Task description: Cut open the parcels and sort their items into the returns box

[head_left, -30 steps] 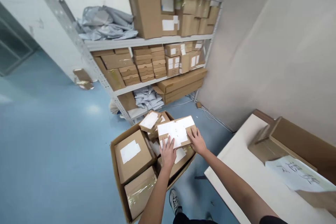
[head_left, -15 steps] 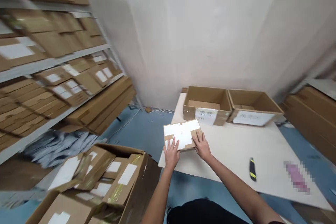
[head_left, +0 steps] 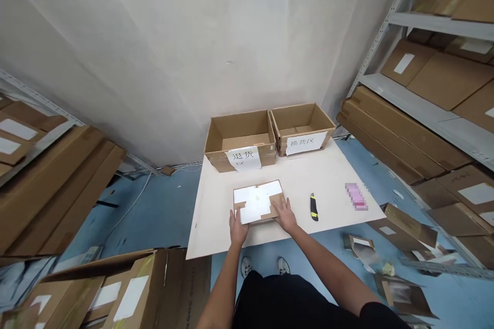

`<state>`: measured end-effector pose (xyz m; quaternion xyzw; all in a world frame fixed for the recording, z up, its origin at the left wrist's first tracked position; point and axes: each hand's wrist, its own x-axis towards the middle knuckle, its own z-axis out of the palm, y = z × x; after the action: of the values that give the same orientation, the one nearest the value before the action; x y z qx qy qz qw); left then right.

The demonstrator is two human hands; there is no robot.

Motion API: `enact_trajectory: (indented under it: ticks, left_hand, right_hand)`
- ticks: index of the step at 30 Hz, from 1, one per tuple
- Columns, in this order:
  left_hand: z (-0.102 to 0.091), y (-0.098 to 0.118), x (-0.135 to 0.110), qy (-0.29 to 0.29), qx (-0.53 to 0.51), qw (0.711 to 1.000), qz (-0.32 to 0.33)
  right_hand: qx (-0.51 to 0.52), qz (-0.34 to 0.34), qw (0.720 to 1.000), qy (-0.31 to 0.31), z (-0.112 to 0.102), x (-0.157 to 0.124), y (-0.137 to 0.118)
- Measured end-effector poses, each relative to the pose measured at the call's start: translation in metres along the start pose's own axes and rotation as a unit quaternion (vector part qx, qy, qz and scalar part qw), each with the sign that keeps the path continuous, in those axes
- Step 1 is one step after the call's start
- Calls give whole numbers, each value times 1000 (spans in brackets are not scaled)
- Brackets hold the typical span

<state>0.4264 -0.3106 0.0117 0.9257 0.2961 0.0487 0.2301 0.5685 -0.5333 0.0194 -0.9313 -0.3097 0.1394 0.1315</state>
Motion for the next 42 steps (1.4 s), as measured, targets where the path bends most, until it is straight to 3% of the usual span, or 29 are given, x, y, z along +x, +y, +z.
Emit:
enact_trajectory:
  ticks: [2, 5, 9, 12, 15, 19, 22, 25, 27, 30, 35, 39, 42]
  left_hand:
    - [-5, -4, 2, -4, -48, 998, -32]
    - [-30, -2, 22, 10, -88, 996, -2]
    - [-84, 19, 81, 76, -150, 982, 83]
    - [-108, 43, 122, 25, -166, 978, 122]
    - [-107, 61, 134, -34, -102, 991, 82]
    - [-86, 57, 112, -30, 2, 999, 42]
    - [-72, 40, 90, -89, 72, 993, -2]
    - [-62, 23, 82, -196, 120, 973, -26]
    - [-55, 14, 87, -240, 145, 960, -5]
    - [-41, 8, 105, -245, 151, 956, 56]
    - [-15, 21, 128, -215, 106, 956, 166]
    - [-7, 47, 133, -249, 88, 946, 189]
    - [-8, 62, 132, -265, 105, 940, 185]
  right_hand:
    - [12, 23, 999, -23, -8, 4, -7]
    - [25, 34, 999, -25, -29, 7, -13]
    - [66, 46, 997, 16, -63, 15, -18]
    - [80, 84, 993, 24, -76, 27, -24]
    - [64, 166, 984, -23, -72, 38, -26]
    - [57, 200, 976, -66, -55, 46, -21]
    - [11, 163, 986, -25, -49, 46, -22]
    - [-20, 63, 997, 38, -52, 45, -29]
    - [-20, -4, 997, 69, -59, 45, -28]
    - [-9, 1, 995, 95, -72, 44, 0]
    - [28, 186, 982, 33, -77, 25, 100]
    - [76, 299, 947, -87, -54, 16, 165]
    - [80, 326, 932, -136, -23, 21, 184]
